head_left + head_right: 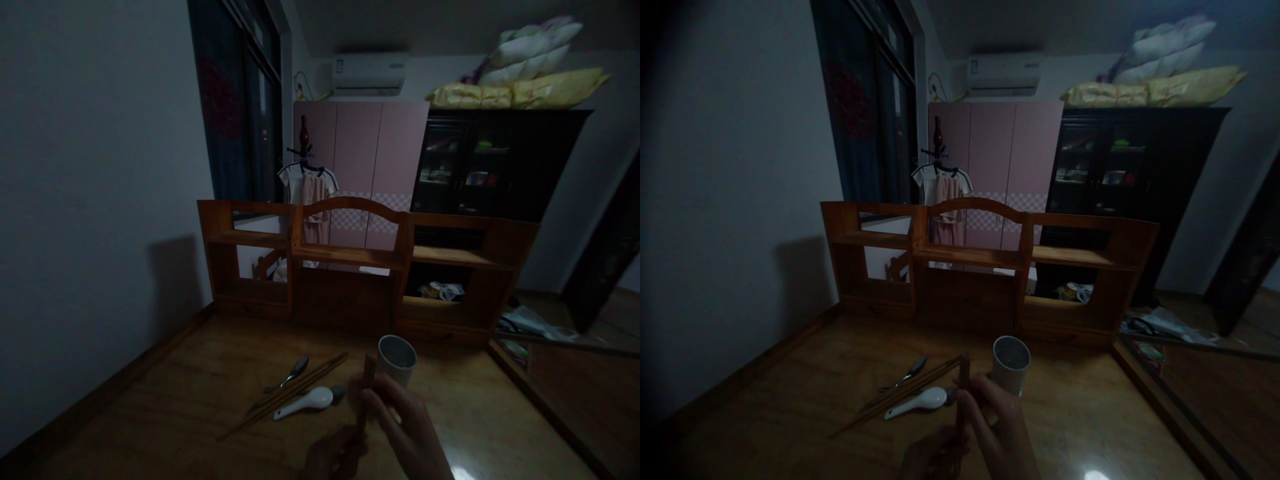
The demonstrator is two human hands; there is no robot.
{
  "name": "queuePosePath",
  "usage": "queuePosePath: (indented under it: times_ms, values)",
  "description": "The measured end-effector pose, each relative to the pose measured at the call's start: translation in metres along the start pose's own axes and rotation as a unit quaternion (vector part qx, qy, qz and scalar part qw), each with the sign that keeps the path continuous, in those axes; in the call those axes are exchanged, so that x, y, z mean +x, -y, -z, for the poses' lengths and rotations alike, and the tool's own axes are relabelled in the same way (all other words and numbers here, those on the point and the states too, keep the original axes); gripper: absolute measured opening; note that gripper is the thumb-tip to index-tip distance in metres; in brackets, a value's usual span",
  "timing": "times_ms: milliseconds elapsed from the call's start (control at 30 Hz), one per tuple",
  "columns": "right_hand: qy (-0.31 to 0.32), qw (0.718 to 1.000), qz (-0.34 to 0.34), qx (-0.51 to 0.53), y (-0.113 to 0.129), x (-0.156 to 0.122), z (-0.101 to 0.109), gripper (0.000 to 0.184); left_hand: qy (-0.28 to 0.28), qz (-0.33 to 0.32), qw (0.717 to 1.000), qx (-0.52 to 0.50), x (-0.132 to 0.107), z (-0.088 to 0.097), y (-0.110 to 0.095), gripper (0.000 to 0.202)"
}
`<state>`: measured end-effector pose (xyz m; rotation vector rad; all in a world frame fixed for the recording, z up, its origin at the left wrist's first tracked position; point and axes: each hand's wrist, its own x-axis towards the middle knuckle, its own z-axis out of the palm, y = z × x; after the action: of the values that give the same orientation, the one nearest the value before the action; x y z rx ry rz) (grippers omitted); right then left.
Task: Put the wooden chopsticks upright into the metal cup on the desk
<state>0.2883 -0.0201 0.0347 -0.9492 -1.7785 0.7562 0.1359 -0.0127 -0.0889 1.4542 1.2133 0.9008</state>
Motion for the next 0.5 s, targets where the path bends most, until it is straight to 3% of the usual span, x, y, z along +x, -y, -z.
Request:
queuePosePath:
  times_ms: [200,300,400,500]
  values:
    - [0.025,0.999,0.001,-0.034,0.006,-0.001,0.005,0.023,0.014,-0.023,1.000,-0.015,-0.008,0.003,-0.008,0.038]
    - [0.023,0.998,0.010,-0.051,0.004,0.001,0.005,0.025,0.008,0.001,0.999,-0.042,-0.007,-0.003,-0.007,0.036]
    - [0.019,0.997,0.027,-0.065,0.000,0.003,0.006,0.024,-0.021,0.000,0.998,-0.056,-0.004,-0.006,-0.003,0.032]
    - [0.017,0.997,0.043,-0.069,-0.001,0.004,0.009,0.023,-0.068,-0.047,0.996,-0.034,0.000,0.012,0.000,0.027]
